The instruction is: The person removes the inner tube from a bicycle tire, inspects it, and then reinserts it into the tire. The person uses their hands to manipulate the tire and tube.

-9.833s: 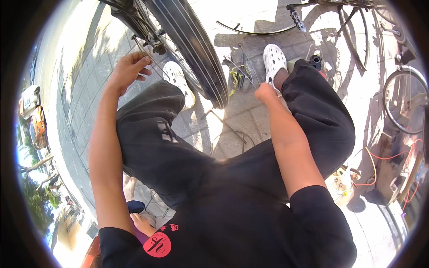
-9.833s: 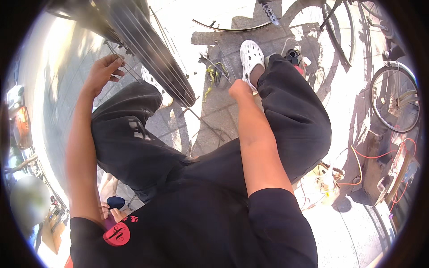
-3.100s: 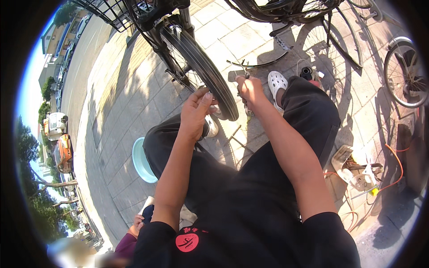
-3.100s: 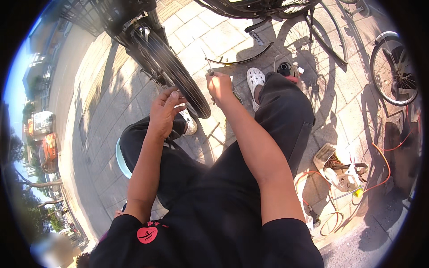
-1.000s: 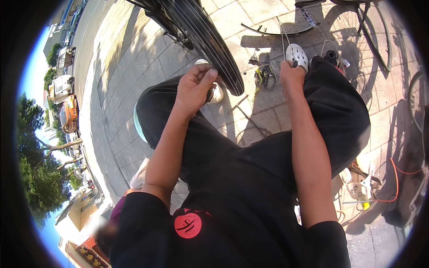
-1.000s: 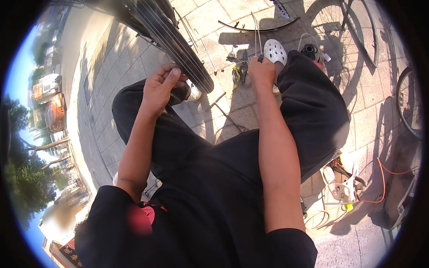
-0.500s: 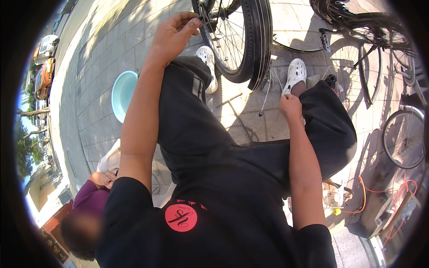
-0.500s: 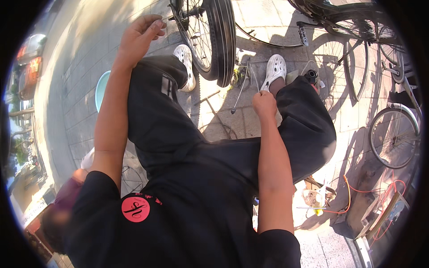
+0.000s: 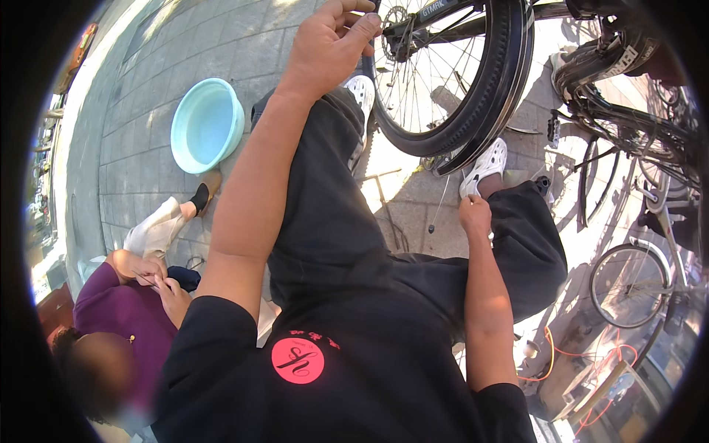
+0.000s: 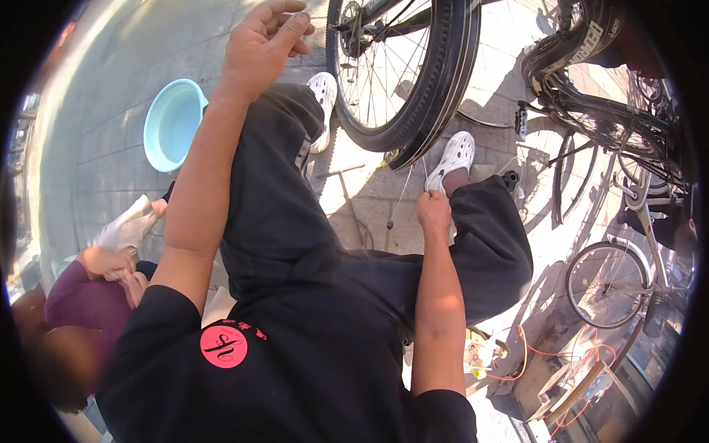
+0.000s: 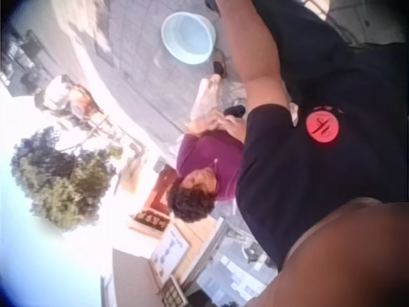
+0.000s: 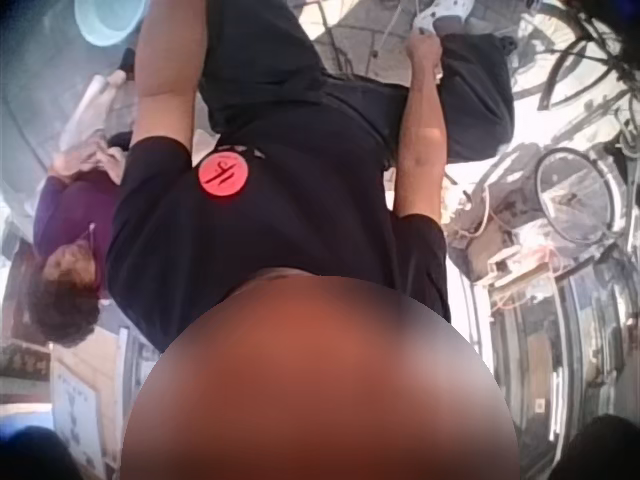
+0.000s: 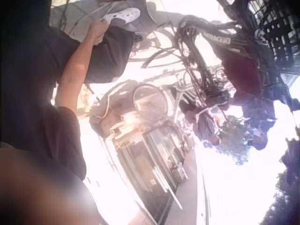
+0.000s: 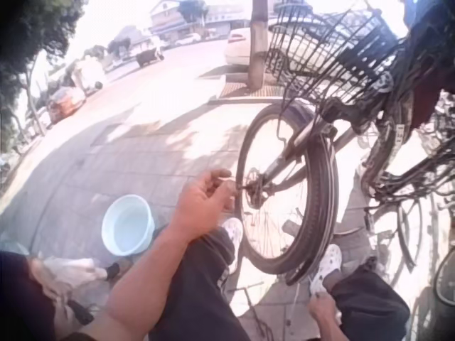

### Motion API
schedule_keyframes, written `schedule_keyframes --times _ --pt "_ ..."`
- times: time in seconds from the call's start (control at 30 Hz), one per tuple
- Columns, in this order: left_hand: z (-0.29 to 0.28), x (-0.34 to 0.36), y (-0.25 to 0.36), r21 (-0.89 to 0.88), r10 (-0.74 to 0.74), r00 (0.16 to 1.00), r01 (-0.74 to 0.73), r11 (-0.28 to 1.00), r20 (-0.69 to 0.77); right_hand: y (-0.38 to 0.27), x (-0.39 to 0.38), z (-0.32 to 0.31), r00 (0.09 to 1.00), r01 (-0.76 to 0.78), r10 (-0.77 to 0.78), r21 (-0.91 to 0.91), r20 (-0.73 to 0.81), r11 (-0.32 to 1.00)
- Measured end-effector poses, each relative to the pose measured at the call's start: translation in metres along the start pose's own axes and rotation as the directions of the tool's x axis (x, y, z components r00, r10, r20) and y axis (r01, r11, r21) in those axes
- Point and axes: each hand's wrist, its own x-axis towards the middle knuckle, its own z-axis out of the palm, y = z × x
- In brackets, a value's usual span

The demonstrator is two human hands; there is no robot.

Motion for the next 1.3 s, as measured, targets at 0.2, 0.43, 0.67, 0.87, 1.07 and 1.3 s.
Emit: schedule_keyframes --times 0.2,0.43,0.67,0.87,1.07,1.3 --pt "-0.006 0.002 -0.001 -0.008 -0.073 0.997 0.073 0.997 -0.028 -0.009 -0.001 -0.004 0.997 -0.01 0.022 0.154 -0.071 0.988" --pt "-0.005 0.007 -0.011 0.232 0.051 0.998 -0.061 0.971 0.047 -0.011 -0.014 -0.013 0.966 0.079 0.027 0.396 -0.256 0.915" --pt "0.012 0.002 -0.004 0.193 0.048 0.997 -0.057 0.979 0.052 0.002 -0.017 -0.005 0.931 0.177 0.029 0.521 -0.363 0.835" --pt "0.021 -0.004 0.006 0.211 0.028 0.998 -0.039 0.977 0.054 -0.008 -0.024 -0.014 0.936 0.163 0.056 0.571 -0.347 0.805" --pt "0.028 -0.004 0.004 0.203 0.024 0.996 -0.041 0.978 0.083 -0.011 -0.023 -0.015 0.901 0.244 0.036 0.572 -0.432 0.783" --pt "0.03 -0.001 -0.002 0.205 0.012 0.996 -0.03 0.978 0.089 -0.018 -0.025 -0.019 0.876 0.357 -0.003 0.643 -0.483 0.678"
